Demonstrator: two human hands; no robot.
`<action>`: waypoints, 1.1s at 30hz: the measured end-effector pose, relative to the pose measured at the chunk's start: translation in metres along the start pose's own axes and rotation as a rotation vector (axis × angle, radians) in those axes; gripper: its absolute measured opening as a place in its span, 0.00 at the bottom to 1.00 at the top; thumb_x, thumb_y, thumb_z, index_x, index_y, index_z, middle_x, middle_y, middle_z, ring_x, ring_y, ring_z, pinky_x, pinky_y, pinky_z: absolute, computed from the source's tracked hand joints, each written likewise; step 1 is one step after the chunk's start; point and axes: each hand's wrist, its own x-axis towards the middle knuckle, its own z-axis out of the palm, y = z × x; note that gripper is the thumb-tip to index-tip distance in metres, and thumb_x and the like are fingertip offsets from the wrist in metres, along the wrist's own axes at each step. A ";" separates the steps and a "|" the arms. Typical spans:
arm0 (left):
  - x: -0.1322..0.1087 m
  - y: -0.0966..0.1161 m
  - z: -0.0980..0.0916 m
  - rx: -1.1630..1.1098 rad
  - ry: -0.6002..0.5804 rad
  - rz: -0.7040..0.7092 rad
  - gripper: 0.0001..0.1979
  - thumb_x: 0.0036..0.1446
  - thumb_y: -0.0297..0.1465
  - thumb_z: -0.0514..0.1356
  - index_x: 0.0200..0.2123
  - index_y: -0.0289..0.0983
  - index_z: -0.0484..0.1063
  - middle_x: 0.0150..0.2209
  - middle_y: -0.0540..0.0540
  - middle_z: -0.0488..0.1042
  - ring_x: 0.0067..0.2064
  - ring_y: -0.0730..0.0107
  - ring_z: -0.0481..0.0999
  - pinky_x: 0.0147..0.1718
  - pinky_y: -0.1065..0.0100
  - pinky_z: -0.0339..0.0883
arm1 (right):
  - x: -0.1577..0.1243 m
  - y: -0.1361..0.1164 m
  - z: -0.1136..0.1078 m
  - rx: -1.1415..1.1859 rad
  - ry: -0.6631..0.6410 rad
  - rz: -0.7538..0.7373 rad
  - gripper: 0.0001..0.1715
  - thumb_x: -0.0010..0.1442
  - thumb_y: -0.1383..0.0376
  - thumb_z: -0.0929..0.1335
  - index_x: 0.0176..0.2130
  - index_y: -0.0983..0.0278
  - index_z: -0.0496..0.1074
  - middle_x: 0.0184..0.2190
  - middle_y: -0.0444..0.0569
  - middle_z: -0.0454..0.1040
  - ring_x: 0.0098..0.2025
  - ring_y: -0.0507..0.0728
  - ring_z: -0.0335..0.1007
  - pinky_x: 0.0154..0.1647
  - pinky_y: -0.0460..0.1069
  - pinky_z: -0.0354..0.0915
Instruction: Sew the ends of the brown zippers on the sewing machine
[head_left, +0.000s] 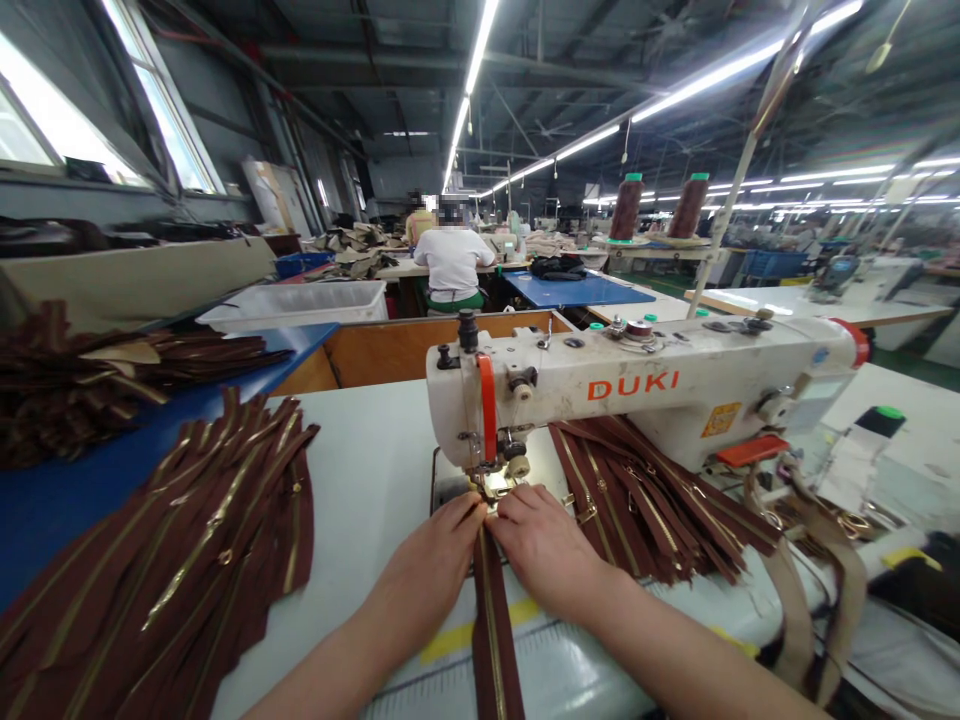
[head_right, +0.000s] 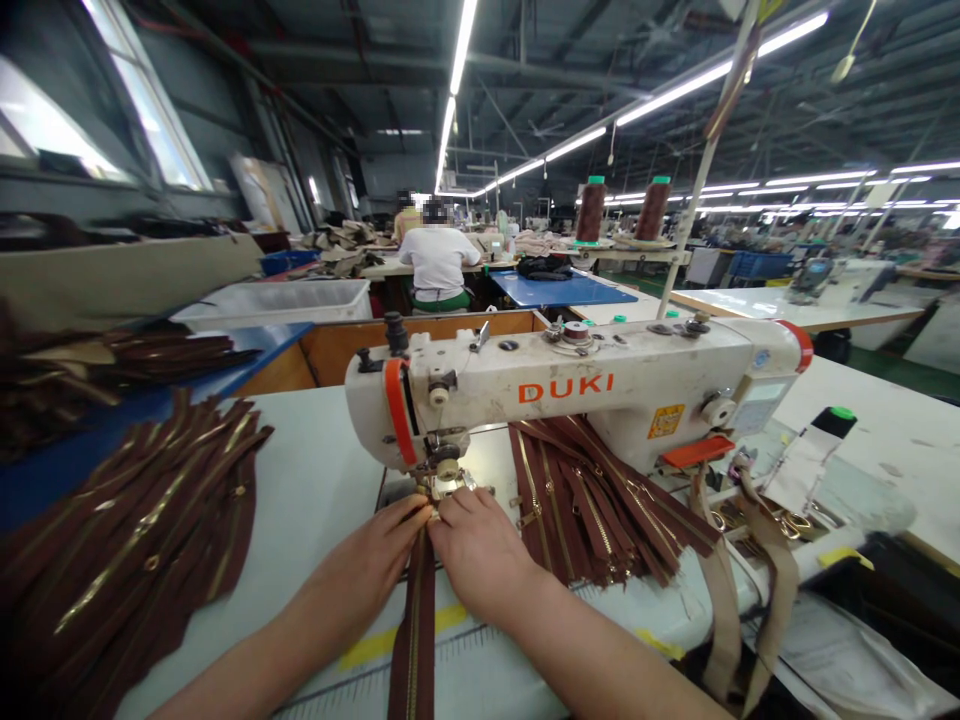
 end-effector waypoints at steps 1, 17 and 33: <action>0.000 0.001 -0.001 0.001 0.008 -0.014 0.18 0.58 0.20 0.48 0.50 0.34 0.68 0.50 0.38 0.71 0.52 0.60 0.72 0.51 0.57 0.69 | 0.000 0.000 0.000 0.002 -0.001 0.002 0.04 0.62 0.70 0.65 0.38 0.66 0.70 0.35 0.49 0.70 0.41 0.58 0.61 0.42 0.53 0.59; 0.007 0.011 -0.013 0.004 -0.051 -0.049 0.16 0.53 0.17 0.53 0.45 0.34 0.69 0.42 0.43 0.72 0.43 0.61 0.72 0.47 0.57 0.70 | -0.001 0.000 0.002 -0.004 0.022 -0.014 0.03 0.61 0.70 0.66 0.37 0.66 0.70 0.36 0.48 0.70 0.41 0.58 0.61 0.42 0.52 0.58; 0.008 0.019 -0.018 0.016 -0.046 -0.098 0.13 0.58 0.20 0.51 0.44 0.34 0.69 0.43 0.41 0.72 0.46 0.60 0.70 0.49 0.58 0.66 | -0.003 -0.003 0.002 0.060 0.004 0.050 0.08 0.63 0.70 0.64 0.42 0.64 0.71 0.36 0.49 0.70 0.43 0.58 0.62 0.45 0.53 0.58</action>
